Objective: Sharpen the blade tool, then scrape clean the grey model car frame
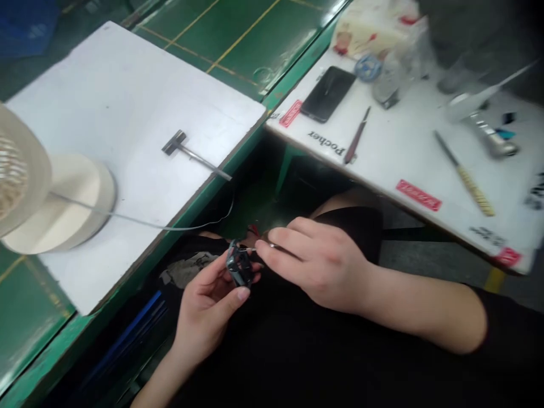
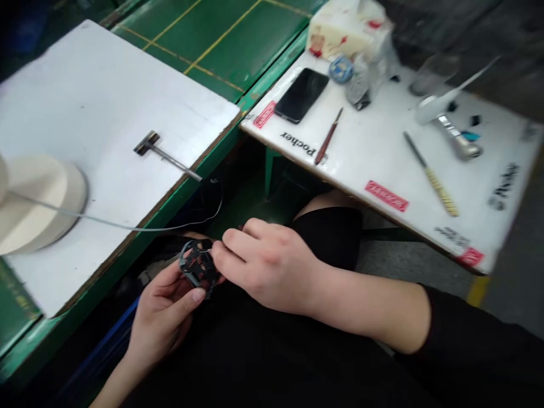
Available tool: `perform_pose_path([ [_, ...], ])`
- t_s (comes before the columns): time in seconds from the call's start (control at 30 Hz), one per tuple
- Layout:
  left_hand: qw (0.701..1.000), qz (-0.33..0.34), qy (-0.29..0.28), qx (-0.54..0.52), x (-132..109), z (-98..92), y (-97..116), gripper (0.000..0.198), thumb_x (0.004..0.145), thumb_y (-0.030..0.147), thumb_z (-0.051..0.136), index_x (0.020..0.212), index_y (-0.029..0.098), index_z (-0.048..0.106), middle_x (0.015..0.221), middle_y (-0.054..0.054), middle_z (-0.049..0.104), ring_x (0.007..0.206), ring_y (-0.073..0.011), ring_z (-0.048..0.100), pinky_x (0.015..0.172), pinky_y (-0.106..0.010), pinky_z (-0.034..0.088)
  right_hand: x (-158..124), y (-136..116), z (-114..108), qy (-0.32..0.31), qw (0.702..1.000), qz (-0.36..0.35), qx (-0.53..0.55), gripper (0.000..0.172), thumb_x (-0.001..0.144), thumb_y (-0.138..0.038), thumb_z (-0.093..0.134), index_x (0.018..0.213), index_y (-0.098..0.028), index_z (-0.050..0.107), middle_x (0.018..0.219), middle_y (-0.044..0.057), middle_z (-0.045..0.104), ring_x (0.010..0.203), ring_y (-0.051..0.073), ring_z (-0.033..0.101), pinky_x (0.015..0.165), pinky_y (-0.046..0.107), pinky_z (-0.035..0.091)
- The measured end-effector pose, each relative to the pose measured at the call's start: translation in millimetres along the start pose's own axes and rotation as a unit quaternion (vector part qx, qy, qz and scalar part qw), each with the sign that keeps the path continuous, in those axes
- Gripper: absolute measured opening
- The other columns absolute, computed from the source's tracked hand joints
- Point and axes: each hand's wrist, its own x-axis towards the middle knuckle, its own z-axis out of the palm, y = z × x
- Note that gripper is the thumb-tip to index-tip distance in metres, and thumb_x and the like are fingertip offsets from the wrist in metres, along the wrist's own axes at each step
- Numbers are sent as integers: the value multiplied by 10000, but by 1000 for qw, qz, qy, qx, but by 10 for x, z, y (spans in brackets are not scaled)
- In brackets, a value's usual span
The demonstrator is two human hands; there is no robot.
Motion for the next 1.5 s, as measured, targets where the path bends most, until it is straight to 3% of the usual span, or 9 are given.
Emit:
perform_pose_path([
  [0.2, 1000, 22, -16, 3, 63, 28, -52, 608, 974, 183, 1048, 1544, 328, 894, 1430, -133, 941, 1272, -352, 934, 1147, -509, 784, -63, 32, 31, -20, 1000, 21, -8, 313, 1185, -78, 632, 1395, 34, 836, 1040, 148, 842, 910, 302, 680, 807, 473, 671],
  [0.4, 998, 38, -47, -25, 83, 59, -108, 622, 972, 173, 1047, 1545, 357, 888, 1478, -117, 920, 1295, -359, 922, 1142, -563, 787, -76, 40, 18, 3, 1000, 12, 7, 264, 1168, -32, 662, 1341, -26, 861, 1169, 182, 879, 892, 282, 723, 733, 436, 646],
  [0.57, 998, 46, -37, -31, 73, 22, -135, 653, 977, 160, 1044, 1573, 359, 869, 1487, -122, 914, 1328, -352, 907, 1152, -539, 779, -91, 14, 77, -1, 999, 12, 29, 307, 1152, -5, 646, 1391, 17, 838, 1103, 165, 867, 925, 296, 732, 844, 459, 690],
  [0.7, 996, 48, -59, -38, 75, -7, -151, 671, 988, 169, 1039, 1597, 379, 852, 1465, -117, 925, 1337, -356, 908, 1176, -553, 762, -88, 16, 87, 20, 999, 17, 25, 304, 1167, -4, 631, 1368, -55, 853, 1194, 167, 885, 927, 277, 752, 786, 423, 671],
  [0.83, 997, 51, -49, -17, 72, 0, -129, 663, 984, 188, 1044, 1591, 377, 853, 1487, -114, 918, 1353, -378, 902, 1203, -605, 747, -87, 8, 91, -6, 1000, 18, -2, 260, 1168, -51, 701, 1385, 6, 831, 1101, 169, 869, 906, 293, 748, 798, 455, 688],
  [1.03, 997, 42, -66, -17, 53, 17, -116, 705, 976, 198, 1054, 1625, 370, 839, 1531, -133, 901, 1349, -373, 903, 1172, -554, 757, -99, -10, 62, 19, 1000, 21, 13, 275, 1180, -12, 638, 1332, -83, 856, 1164, 152, 883, 946, 271, 783, 773, 408, 669],
  [1.23, 996, 64, -65, -17, 57, -7, -117, 684, 981, 143, 1037, 1588, 397, 853, 1483, -103, 921, 1337, -337, 911, 1177, -522, 756, -107, -23, 76, -8, 1000, 16, 4, 273, 1152, -28, 714, 1400, 17, 821, 1125, 175, 875, 940, 313, 781, 836, 480, 691],
  [1.4, 995, 62, -79, -4, 43, -17, -104, 705, 976, 174, 1051, 1618, 365, 831, 1523, -133, 905, 1359, -371, 905, 1127, -505, 769, -116, -66, 34, 25, 999, 32, 25, 266, 1178, -4, 650, 1326, -84, 856, 1154, 156, 884, 949, 269, 818, 774, 404, 675],
  [1.5, 995, 66, -73, 3, 34, -19, -96, 705, 965, 181, 1061, 1611, 345, 832, 1526, -138, 904, 1360, -366, 904, 1141, -503, 764, -106, -91, 36, 26, 999, 36, 18, 220, 1175, -52, 730, 1367, -62, 838, 1149, 164, 889, 945, 277, 816, 800, 421, 704],
])
